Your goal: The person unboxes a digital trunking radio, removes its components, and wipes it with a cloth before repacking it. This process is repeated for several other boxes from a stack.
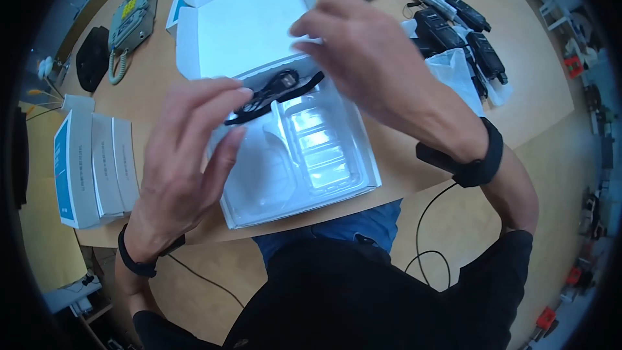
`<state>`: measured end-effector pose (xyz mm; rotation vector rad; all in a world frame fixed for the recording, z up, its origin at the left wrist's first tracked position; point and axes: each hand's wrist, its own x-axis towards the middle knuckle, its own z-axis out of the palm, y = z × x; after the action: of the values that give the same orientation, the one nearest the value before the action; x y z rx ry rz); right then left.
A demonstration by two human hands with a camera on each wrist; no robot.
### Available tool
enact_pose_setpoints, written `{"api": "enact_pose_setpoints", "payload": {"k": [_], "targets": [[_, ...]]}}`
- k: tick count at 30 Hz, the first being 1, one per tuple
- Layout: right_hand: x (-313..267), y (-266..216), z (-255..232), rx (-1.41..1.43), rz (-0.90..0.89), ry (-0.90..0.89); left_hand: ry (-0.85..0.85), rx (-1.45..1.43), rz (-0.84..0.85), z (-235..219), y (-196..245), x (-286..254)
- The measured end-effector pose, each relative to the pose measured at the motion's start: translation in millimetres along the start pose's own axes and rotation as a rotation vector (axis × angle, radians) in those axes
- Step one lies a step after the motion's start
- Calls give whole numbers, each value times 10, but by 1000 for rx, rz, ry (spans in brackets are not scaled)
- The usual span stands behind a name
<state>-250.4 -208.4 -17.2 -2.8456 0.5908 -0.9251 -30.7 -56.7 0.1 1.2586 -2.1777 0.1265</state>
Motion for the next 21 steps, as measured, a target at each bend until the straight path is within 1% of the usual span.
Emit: {"api": "enact_pose_setpoints", "payload": {"k": [1,2,3,4,5,7,8,9,11,12,13,14,15,17,18,19,21], "targets": [[-28,68,-95,-28,85,-12,-134,6,-30,28,7,11],[-61,143,-168,-86,130,-38,-211,-12,-67,89,-27,-28],[-87,196,-231,-145,180,-59,-203,-20,-60,149,-61,-72],[-97,212,-288,-118,346,-201,-297,1,-82,202,-92,-112],[-151,260,-241,-124,354,-194,-397,25,-102,232,-117,-128],[-239,385,-56,-166,364,-167,-421,46,-88,249,-147,-123],[-193,422,-31,-98,438,-257,-442,67,-90,244,-148,-119],[-154,473,-8,-88,436,-257,-449,71,-97,219,-134,-105],[-57,527,120,-44,482,-483,-239,139,-37,113,-99,-109],[-11,530,109,-9,494,-497,-253,152,-56,46,-89,-170],[-62,570,113,-23,458,-401,-213,71,-151,-30,-75,-248],[-54,515,61,-5,442,-253,-160,-8,-245,-94,-68,-320],[-49,408,-40,10,422,-107,-151,4,-260,-133,-54,-395],[12,-87,-292,229,426,-97,-92,-222,-282,-149,1,-566],[-14,-311,-256,286,312,-122,-148,-229,-263,-127,-5,-697],[-30,-522,-197,342,210,-141,-154,-235,-252,-85,44,-739],[-45,-803,-73,334,203,-403,-108,-190,-211,-7,153,-788]]}}
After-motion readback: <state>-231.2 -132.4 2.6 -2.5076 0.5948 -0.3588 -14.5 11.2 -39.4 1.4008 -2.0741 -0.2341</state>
